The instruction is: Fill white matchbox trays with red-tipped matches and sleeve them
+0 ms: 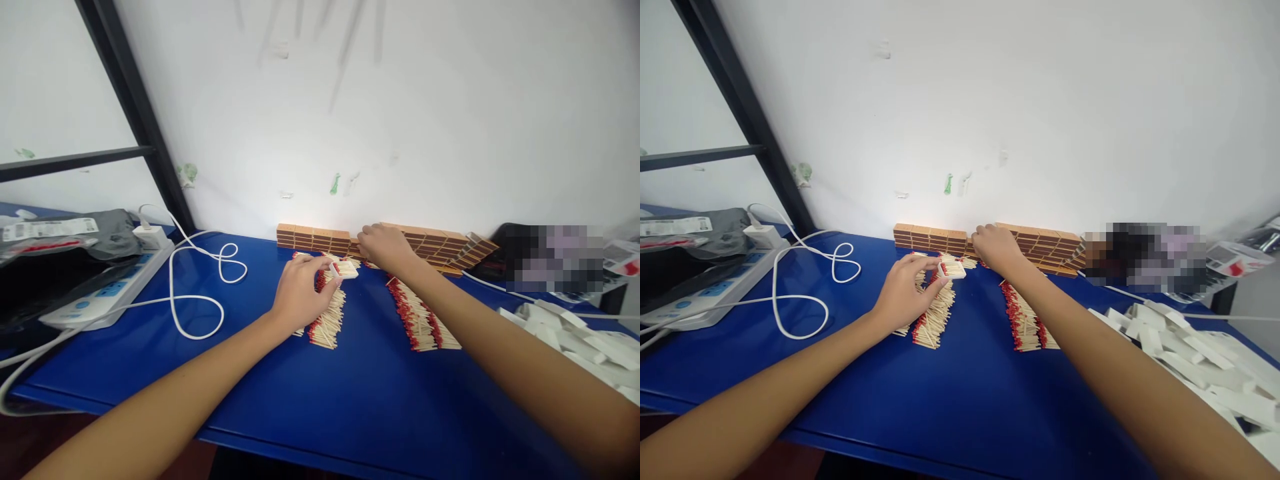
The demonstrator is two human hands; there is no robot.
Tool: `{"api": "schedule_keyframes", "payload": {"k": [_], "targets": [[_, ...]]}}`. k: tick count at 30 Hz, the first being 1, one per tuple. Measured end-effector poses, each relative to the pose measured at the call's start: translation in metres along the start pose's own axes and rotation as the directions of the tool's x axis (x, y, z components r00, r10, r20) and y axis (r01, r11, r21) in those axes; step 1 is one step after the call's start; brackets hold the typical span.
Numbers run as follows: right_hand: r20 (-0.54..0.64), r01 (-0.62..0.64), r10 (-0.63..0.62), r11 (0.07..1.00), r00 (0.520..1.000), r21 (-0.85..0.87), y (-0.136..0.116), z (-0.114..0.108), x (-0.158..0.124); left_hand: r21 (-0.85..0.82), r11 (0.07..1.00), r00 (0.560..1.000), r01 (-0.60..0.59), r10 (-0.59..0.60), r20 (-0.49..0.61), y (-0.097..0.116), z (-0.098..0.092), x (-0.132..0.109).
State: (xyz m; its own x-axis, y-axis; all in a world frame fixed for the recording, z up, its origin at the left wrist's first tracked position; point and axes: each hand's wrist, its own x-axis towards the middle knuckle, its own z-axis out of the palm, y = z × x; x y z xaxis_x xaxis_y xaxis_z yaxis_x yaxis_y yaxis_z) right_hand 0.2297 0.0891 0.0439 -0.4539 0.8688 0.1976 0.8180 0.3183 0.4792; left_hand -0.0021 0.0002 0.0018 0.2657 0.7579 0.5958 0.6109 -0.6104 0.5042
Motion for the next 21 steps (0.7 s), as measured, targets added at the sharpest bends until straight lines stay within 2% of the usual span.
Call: {"api": "schedule_keyframes", "payload": {"k": [5,14,18,21], "targets": [[-0.016,-0.006,0.006,1.000,1.000,0.005,-0.006,0.003,-0.002,-0.006,1.000,1.000,0.008,-0.008,0.000,0.000,-0.001,0.000],[0.003,-0.162,0.162,0.986,0.987,0.029,-0.015,0.012,0.001,-0.007,1.000,1.000,0.013,-0.013,-0.019,0.000,-0.002,0.003],[-0.008,-0.213,0.214,0.976,0.977,0.044,-0.012,0.001,-0.005,-0.007,1.000,0.999,0.025,-0.026,-0.032,-0.001,-0.003,0.004],[-0.046,-0.245,0.249,0.967,0.967,0.074,-0.014,-0.013,-0.029,-0.002,0.999,0.998,0.039,-0.039,-0.051,-0.002,-0.004,0.005]]}}
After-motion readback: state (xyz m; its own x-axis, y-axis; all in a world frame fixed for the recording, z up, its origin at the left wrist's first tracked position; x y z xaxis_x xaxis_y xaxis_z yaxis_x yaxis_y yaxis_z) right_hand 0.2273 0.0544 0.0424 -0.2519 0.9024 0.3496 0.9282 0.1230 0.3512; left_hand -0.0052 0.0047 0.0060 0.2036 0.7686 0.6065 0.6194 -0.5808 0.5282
